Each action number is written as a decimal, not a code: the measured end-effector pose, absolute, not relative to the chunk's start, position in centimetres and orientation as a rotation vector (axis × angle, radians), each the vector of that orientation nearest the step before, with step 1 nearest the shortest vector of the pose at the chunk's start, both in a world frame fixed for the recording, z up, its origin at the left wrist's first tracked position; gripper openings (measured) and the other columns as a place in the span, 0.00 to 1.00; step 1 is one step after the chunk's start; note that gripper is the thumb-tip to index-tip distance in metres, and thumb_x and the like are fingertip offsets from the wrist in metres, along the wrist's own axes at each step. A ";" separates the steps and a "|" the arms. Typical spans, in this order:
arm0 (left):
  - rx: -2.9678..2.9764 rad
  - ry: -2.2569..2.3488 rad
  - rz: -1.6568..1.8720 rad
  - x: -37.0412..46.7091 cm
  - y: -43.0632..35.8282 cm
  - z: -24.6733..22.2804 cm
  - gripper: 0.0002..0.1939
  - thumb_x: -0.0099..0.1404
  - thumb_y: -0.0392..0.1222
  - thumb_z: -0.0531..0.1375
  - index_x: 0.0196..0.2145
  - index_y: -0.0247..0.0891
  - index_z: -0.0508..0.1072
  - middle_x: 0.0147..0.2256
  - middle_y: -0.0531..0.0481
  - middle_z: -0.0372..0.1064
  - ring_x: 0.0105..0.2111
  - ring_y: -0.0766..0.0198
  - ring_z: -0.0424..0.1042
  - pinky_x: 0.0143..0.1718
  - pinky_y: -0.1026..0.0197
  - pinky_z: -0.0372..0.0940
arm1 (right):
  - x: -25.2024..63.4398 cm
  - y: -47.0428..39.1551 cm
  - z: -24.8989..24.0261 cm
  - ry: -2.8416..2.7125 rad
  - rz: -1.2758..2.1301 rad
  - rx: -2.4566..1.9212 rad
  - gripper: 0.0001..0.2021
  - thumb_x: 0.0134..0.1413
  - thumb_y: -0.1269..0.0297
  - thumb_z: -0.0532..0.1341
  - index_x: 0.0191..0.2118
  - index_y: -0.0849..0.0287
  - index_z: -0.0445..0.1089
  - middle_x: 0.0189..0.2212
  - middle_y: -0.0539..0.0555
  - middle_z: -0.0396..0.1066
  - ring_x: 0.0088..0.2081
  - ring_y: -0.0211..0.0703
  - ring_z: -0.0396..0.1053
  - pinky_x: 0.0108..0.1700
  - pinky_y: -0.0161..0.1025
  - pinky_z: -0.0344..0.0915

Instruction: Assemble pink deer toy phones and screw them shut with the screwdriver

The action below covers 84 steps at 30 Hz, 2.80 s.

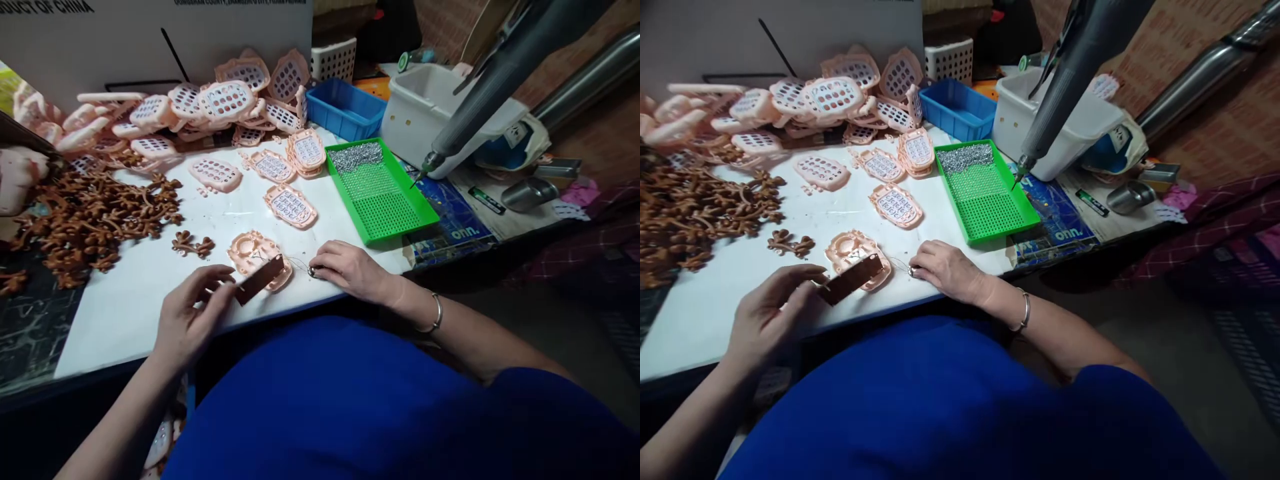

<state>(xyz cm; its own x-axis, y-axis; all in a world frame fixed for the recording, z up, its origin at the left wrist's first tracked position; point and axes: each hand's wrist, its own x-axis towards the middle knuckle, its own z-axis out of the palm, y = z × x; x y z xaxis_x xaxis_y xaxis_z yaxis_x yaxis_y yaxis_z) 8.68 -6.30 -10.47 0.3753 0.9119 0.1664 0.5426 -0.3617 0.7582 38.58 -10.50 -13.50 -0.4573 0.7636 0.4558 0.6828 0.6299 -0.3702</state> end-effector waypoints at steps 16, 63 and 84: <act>2.563 0.948 0.873 11.3 -6.1 -12.6 0.18 0.68 0.34 0.54 0.50 0.41 0.79 0.49 0.39 0.78 0.47 0.54 0.79 0.47 0.53 0.75 | 38.6 -9.9 -11.0 -2.174 -0.098 -0.899 0.11 0.74 0.67 0.52 0.44 0.65 0.71 0.37 0.59 0.75 0.40 0.40 0.75 0.41 0.35 0.76; 2.265 1.020 0.946 10.2 -8.0 -10.9 0.07 0.71 0.42 0.61 0.41 0.48 0.81 0.47 0.50 0.81 0.42 0.62 0.81 0.44 0.64 0.72 | 38.4 -7.6 -10.6 -2.521 0.268 -1.218 0.13 0.72 0.71 0.54 0.54 0.66 0.73 0.35 0.55 0.74 0.38 0.40 0.71 0.43 0.37 0.67; 1.787 1.018 0.848 15.5 -4.3 -9.9 0.30 0.54 0.49 0.69 0.51 0.42 0.65 0.36 0.53 0.69 0.29 0.65 0.71 0.29 0.62 0.70 | 35.1 -6.8 -10.1 -1.341 1.050 -1.279 0.10 0.58 0.61 0.66 0.36 0.63 0.69 0.26 0.46 0.65 0.29 0.33 0.61 0.34 0.32 0.60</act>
